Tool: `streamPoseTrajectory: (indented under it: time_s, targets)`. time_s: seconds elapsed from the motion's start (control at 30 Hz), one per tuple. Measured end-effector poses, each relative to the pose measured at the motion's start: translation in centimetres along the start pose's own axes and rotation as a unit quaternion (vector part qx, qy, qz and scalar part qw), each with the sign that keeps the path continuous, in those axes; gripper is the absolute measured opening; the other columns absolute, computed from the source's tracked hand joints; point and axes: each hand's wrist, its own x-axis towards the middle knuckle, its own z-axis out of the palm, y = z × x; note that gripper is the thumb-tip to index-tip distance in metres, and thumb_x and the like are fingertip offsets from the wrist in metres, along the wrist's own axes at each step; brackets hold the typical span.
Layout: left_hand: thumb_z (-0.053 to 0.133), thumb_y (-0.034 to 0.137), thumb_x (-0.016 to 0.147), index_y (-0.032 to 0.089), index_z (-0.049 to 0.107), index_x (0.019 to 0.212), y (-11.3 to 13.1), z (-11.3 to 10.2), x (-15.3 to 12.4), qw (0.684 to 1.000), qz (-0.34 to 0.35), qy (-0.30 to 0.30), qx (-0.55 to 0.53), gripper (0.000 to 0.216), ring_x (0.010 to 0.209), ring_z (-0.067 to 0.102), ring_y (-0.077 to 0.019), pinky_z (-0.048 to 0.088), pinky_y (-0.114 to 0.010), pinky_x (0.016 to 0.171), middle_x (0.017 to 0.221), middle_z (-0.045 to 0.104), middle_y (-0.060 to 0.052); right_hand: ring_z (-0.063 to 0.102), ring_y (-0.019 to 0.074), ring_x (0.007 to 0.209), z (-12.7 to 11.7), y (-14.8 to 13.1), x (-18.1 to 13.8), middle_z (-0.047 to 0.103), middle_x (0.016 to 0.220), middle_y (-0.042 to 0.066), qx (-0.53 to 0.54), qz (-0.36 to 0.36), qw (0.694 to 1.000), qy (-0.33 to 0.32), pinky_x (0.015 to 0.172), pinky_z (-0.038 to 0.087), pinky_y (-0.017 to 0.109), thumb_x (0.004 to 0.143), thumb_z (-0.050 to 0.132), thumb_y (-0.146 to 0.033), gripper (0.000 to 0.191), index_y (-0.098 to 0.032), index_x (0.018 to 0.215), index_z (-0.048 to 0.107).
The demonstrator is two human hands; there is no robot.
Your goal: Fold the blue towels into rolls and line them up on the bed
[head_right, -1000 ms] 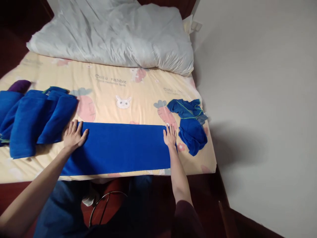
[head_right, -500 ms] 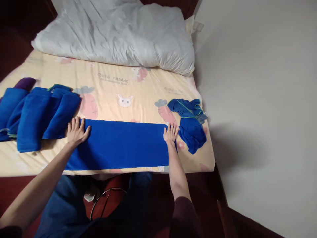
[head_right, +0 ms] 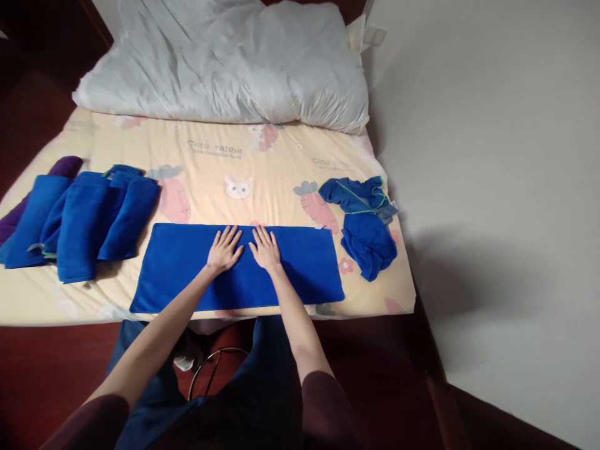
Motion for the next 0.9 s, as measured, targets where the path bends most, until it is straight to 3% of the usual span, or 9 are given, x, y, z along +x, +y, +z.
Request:
streamPoseTrajectory:
  time_s: [0.17, 0.33, 0.5, 0.63, 0.73, 0.83, 0.9]
  targets:
    - [0.035, 0.05, 0.104, 0.022, 0.034, 0.162, -6.6, -3.8, -1.7, 0.993, -0.111, 0.021, 0.044, 0.065, 0.159, 0.017, -0.031, 0.011, -0.057, 0.128, 0.171, 0.024, -0.009, 0.015, 0.0212, 0.161, -4.1, 8.4, -3.2, 0.022, 0.171, 0.008, -0.047, 0.097, 0.994, 0.02, 0.131, 0.005, 0.047, 0.108, 0.027, -0.044, 0.063, -0.014, 0.164, 0.03]
    - [0.033, 0.053, 0.103, 0.017, 0.037, 0.161, -12.2, -7.1, -2.7, 0.979, -0.192, 0.028, 0.07, 0.068, 0.16, 0.013, -0.0336, 0.011, -0.058, 0.128, 0.171, 0.022, -0.014, 0.017, 0.021, 0.16, -8.0, 16.5, -6.6, 0.024, 0.171, 0.011, -0.131, 0.223, 0.964, 0.055, 0.131, 0.009, 0.045, 0.108, 0.022, -0.043, 0.064, -0.011, 0.163, 0.03]
    - [0.033, 0.052, 0.103, 0.014, 0.033, 0.162, -15.1, -8.3, -2.7, 0.963, -0.258, 0.027, 0.069, 0.07, 0.159, 0.012, -0.0353, 0.016, -0.056, 0.127, 0.172, 0.016, -0.017, 0.016, 0.019, 0.16, -8.9, 20.3, -7.9, 0.022, 0.172, 0.01, -0.17, 0.271, 0.945, 0.064, 0.13, 0.015, 0.044, 0.108, 0.017, -0.041, 0.065, -0.011, 0.165, 0.023]
    - [0.035, 0.05, 0.103, 0.013, 0.031, 0.162, -15.5, -8.4, -2.4, 0.964, -0.257, 0.026, 0.062, 0.07, 0.159, 0.011, -0.0365, 0.015, -0.056, 0.127, 0.172, 0.014, -0.019, 0.014, 0.0189, 0.16, -9.0, 20.3, -7.5, 0.021, 0.172, 0.013, -0.187, 0.28, 0.94, 0.049, 0.13, 0.014, 0.044, 0.108, 0.016, -0.038, 0.065, -0.008, 0.165, 0.02]
    - [0.037, 0.047, 0.103, 0.006, 0.029, 0.162, -14.9, -9.0, -2.4, 0.964, -0.259, 0.023, 0.046, 0.072, 0.159, 0.006, -0.039, 0.011, -0.061, 0.127, 0.171, 0.01, -0.023, 0.015, 0.0237, 0.16, -9.9, 18.6, -6.5, 0.022, 0.17, 0.017, -0.181, 0.316, 0.931, 0.027, 0.13, 0.012, 0.05, 0.106, 0.021, -0.035, 0.065, -0.003, 0.164, 0.023]
    - [0.036, 0.044, 0.104, 0.002, 0.026, 0.161, -11.8, -9.5, -3.2, 0.971, -0.23, 0.051, 0.036, 0.072, 0.159, -0.001, -0.0393, 0.006, -0.064, 0.127, 0.171, 0.003, -0.024, 0.013, 0.0294, 0.16, -9.9, 13.9, -5.6, 0.022, 0.17, 0.02, -0.164, 0.308, 0.936, 0.045, 0.129, 0.007, 0.058, 0.106, 0.026, -0.034, 0.065, 0.0, 0.161, 0.028]
    - [0.035, 0.043, 0.105, 0.004, 0.025, 0.162, -7.8, -8.9, -4.3, 0.982, -0.176, 0.065, 0.029, 0.071, 0.16, -0.003, -0.0366, 0.007, -0.062, 0.128, 0.172, 0.001, -0.022, 0.009, 0.0295, 0.161, -8.3, 8.7, -5.8, 0.019, 0.171, 0.019, -0.138, 0.248, 0.955, 0.083, 0.128, 0.004, 0.059, 0.107, 0.025, -0.034, 0.063, -0.002, 0.161, 0.03]
